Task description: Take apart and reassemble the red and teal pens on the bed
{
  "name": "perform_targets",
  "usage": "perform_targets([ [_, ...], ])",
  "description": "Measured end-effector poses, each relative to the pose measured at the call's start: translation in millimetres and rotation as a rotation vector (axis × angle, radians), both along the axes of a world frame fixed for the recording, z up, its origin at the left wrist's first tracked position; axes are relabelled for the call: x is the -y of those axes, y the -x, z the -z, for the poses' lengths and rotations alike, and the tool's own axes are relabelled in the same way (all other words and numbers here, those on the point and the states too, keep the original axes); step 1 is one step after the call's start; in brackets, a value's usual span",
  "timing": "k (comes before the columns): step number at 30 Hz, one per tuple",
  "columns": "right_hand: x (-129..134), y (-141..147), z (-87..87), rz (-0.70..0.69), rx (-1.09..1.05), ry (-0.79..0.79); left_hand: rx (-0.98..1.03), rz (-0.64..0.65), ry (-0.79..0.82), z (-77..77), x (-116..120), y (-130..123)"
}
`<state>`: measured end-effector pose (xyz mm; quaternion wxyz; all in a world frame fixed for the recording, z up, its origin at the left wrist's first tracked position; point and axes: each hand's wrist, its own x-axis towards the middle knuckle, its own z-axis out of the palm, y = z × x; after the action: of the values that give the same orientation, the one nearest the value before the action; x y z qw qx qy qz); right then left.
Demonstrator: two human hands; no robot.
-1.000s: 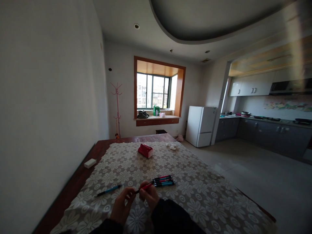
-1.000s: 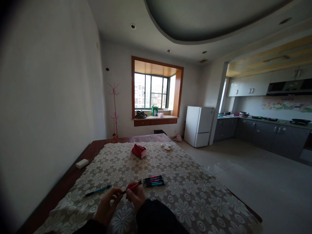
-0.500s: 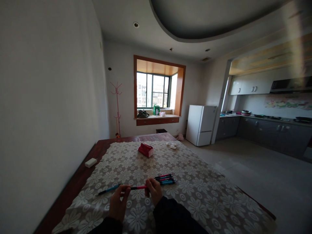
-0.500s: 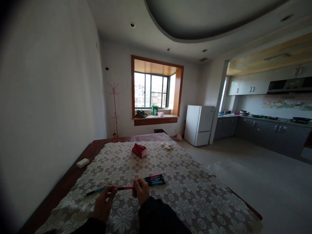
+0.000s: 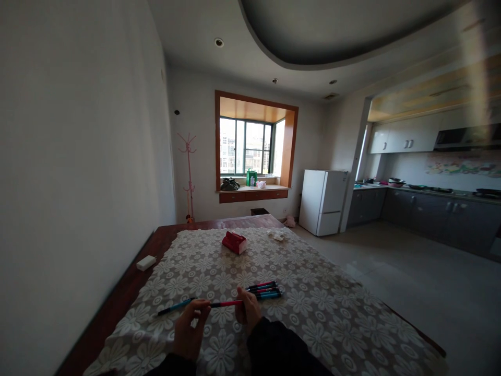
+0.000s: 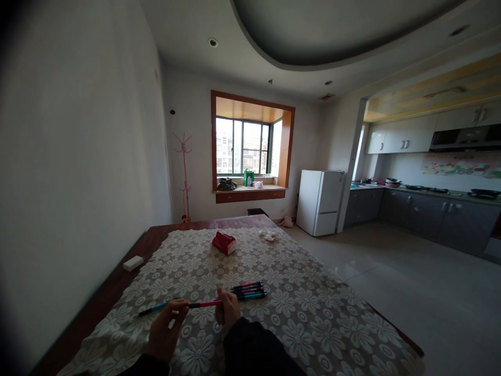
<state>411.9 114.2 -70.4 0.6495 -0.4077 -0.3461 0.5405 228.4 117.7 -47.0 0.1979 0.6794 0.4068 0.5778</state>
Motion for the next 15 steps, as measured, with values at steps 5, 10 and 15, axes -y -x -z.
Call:
perform_targets([
  [5, 3, 0, -4.0, -0.058, -0.032, 0.042, -0.052, -0.009, 0.032, -4.1, 5, -4],
  [10, 6, 1, -10.0, -0.061, -0.215, 0.070, -0.138, 0.063, 0.032, 0.2, 5, -7],
  [15, 3, 4, -5.0, -0.052, -0.225, 0.122, -0.175, 0.087, -0.003, -1.5, 7, -7],
])
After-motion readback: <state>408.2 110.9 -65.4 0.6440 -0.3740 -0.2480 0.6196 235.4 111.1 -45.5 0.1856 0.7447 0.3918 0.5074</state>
